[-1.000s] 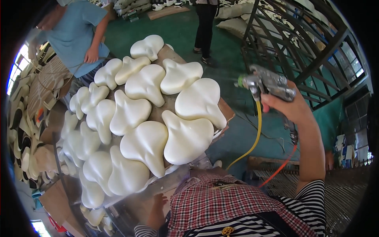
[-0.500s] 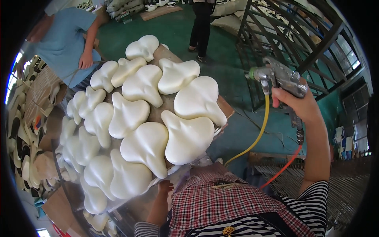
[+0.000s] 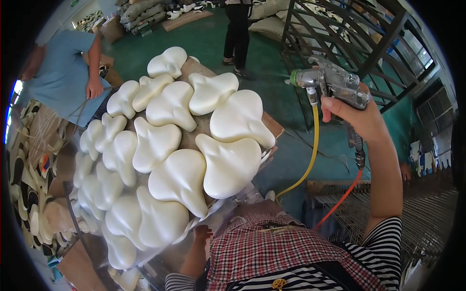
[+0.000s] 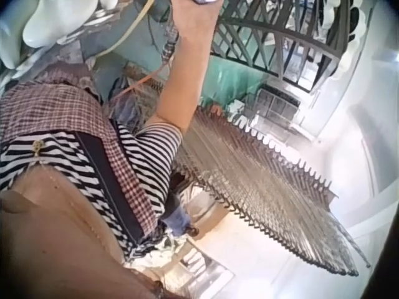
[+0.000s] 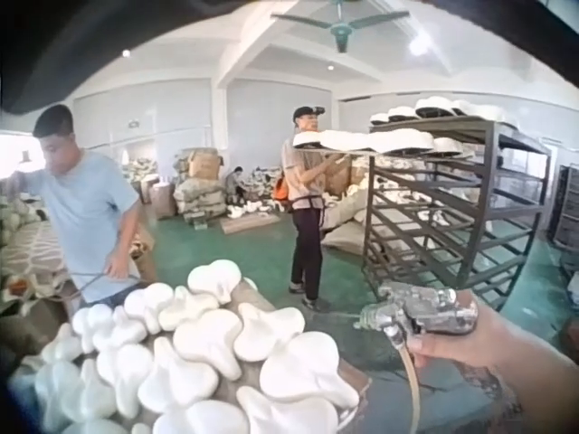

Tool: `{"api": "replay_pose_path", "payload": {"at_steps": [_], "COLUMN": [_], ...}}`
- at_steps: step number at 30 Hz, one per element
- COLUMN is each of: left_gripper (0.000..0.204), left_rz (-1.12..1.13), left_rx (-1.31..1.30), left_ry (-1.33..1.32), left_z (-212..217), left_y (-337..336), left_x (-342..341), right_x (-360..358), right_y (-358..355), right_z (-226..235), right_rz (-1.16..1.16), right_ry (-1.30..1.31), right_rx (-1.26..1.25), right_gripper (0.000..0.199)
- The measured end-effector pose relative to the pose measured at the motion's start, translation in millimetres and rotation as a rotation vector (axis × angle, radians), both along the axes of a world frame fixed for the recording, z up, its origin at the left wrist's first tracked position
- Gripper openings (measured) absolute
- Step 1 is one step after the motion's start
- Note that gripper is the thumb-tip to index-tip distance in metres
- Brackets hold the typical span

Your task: Applying a spray coating to white foam components, likely bicycle saddle parts, using an industrial spray gun.

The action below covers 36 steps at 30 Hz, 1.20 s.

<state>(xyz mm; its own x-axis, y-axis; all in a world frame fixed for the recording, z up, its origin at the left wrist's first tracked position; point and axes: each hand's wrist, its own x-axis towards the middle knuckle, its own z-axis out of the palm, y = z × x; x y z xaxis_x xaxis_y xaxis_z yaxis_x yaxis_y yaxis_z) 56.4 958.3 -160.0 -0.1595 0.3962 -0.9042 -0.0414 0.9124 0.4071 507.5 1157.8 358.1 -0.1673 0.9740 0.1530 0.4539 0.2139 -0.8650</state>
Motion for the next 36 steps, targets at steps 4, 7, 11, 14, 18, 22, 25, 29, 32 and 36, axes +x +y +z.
{"api": "replay_pose_path", "payload": {"at_steps": [4, 7, 11, 14, 18, 22, 25, 29, 32, 36], "left_gripper": [0.026, 0.026, 0.027, 0.027, 0.028, 0.029, 0.029, 0.027, 0.025, 0.024], "left_rz": [-0.118, -0.133, -0.064, -0.08, -0.132, -0.249, -0.368, -0.377, -0.623, -1.046], "left_rx": [0.029, 0.008, -0.037, -0.026, 0.014, 0.163, 0.37, 0.359, 0.329, 0.466], "left_ry": [0.009, -0.004, 0.003, 0.006, 0.004, 0.009, 0.018, 0.047, 0.112, 0.187], "left_z": [-9.1, -13.2, -19.3, -21.5, -24.3, -32.9, -39.8, -36.8, -19.7, -2.1], "left_y": [-3.3, -12.2, -22.9, -28.1, -35.2, -45.1, -60.3, -85.6, -96.9, -108.5], "left_x": [-4.9, -12.0, -17.4, -16.4, -11.0, -4.5, 2.7, 14.8, 11.1, 2.8], "right_x": [6.5, 20.5, 38.9, 43.6, 46.9, 56.6, 62.4, 72.5, 87.7, 104.5], "right_y": [-30.6, -59.3, -90.2, -112.9, -118.9, -123.9, -142.2, -152.0, -157.6, -184.3], "right_z": [0.1, -6.5, -1.0, 11.0, 9.3, 3.0, 2.4, -3.3, -8.3, -14.6], "right_rz": [-0.007, 0.033, -0.17, -0.102, -0.081, -0.108, -0.062, -0.065, -0.072, -0.062], "right_ry": [0.016, 0.057, 0.014, 0.083, 0.044, 0.081, 0.079, 0.064, 0.068, 0.028], "right_rx": [-0.061, -0.121, -0.135, -0.223, -0.219, -0.134, -0.203, -0.145, -0.096, -0.156], "right_gripper": [0.024, 0.039, 0.037, 0.041, 0.051, 0.049, 0.051, 0.05, 0.047, 0.051]}}
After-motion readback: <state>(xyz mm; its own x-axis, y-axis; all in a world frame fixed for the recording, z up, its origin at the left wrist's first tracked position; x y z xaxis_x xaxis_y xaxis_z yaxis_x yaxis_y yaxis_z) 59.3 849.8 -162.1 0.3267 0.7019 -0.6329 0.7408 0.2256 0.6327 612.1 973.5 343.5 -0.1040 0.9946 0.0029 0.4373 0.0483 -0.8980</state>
